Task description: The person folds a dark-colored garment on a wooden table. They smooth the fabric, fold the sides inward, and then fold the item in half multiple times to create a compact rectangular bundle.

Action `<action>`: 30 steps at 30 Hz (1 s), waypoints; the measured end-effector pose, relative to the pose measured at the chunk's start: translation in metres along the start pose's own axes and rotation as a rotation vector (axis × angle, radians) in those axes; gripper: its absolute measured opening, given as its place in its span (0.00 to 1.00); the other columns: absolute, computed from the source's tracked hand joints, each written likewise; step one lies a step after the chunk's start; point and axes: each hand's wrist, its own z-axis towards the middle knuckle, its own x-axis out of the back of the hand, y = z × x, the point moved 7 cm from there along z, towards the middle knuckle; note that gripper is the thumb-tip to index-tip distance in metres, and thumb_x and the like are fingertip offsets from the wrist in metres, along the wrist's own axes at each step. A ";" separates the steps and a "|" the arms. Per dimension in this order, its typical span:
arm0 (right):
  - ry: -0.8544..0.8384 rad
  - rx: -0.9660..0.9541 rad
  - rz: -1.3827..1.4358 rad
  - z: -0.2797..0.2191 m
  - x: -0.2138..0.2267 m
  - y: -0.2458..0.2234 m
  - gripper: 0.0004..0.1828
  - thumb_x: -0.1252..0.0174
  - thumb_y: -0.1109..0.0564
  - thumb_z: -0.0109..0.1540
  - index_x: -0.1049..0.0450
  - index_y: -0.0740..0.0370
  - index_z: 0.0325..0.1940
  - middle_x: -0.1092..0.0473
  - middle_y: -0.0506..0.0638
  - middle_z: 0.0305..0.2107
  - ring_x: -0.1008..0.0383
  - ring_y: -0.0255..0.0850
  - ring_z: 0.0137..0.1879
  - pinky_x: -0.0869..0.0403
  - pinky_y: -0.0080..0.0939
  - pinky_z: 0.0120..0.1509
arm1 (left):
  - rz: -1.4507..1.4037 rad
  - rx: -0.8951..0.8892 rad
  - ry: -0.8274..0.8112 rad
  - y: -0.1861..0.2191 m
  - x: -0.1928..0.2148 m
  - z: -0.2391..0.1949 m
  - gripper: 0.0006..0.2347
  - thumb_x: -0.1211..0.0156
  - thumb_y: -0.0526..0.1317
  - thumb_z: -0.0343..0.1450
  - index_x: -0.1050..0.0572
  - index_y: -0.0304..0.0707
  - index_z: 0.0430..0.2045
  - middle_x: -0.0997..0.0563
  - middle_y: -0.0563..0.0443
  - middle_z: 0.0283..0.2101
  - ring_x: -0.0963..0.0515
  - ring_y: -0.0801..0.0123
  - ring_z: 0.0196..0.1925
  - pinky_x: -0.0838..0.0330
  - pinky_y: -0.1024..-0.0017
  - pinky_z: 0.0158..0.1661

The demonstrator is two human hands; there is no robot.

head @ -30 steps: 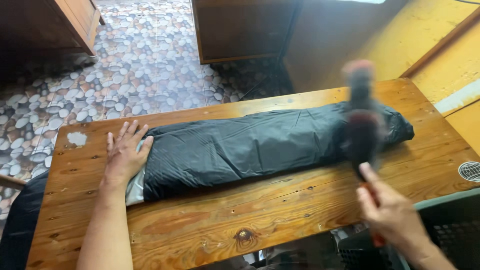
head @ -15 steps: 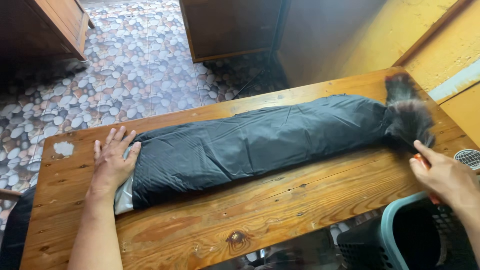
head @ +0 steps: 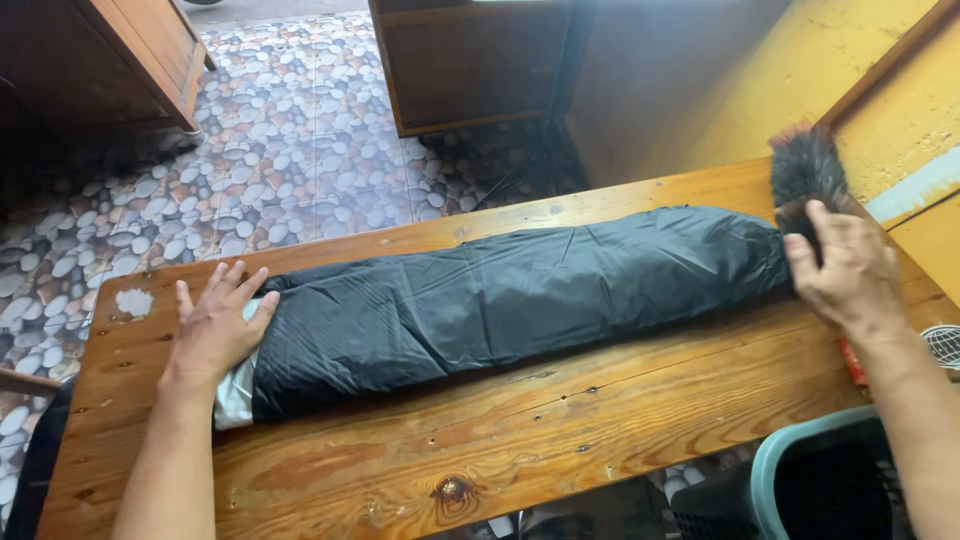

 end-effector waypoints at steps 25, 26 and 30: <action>-0.131 0.157 0.251 0.053 -0.129 -0.083 0.26 0.56 0.28 0.70 0.29 0.32 0.67 0.29 0.50 0.56 0.33 0.51 0.68 0.40 0.57 0.75 | 0.180 -0.392 0.402 0.155 -0.067 0.041 0.21 0.51 0.58 0.72 0.23 0.49 0.51 0.26 0.52 0.46 0.24 0.58 0.56 0.35 0.56 0.60; -0.127 0.164 0.257 0.054 -0.126 -0.085 0.26 0.56 0.28 0.70 0.28 0.33 0.66 0.30 0.51 0.56 0.34 0.51 0.69 0.41 0.57 0.75 | 0.240 -0.390 0.485 0.163 -0.071 0.048 0.20 0.48 0.55 0.68 0.22 0.44 0.45 0.26 0.48 0.42 0.23 0.54 0.53 0.35 0.52 0.59; -0.122 0.175 0.260 0.055 -0.124 -0.088 0.25 0.55 0.28 0.69 0.28 0.34 0.64 0.31 0.51 0.55 0.35 0.51 0.69 0.41 0.56 0.76 | -0.024 -0.516 0.356 0.278 -0.058 0.043 0.20 0.46 0.54 0.71 0.22 0.39 0.47 0.21 0.39 0.42 0.19 0.44 0.51 0.28 0.47 0.50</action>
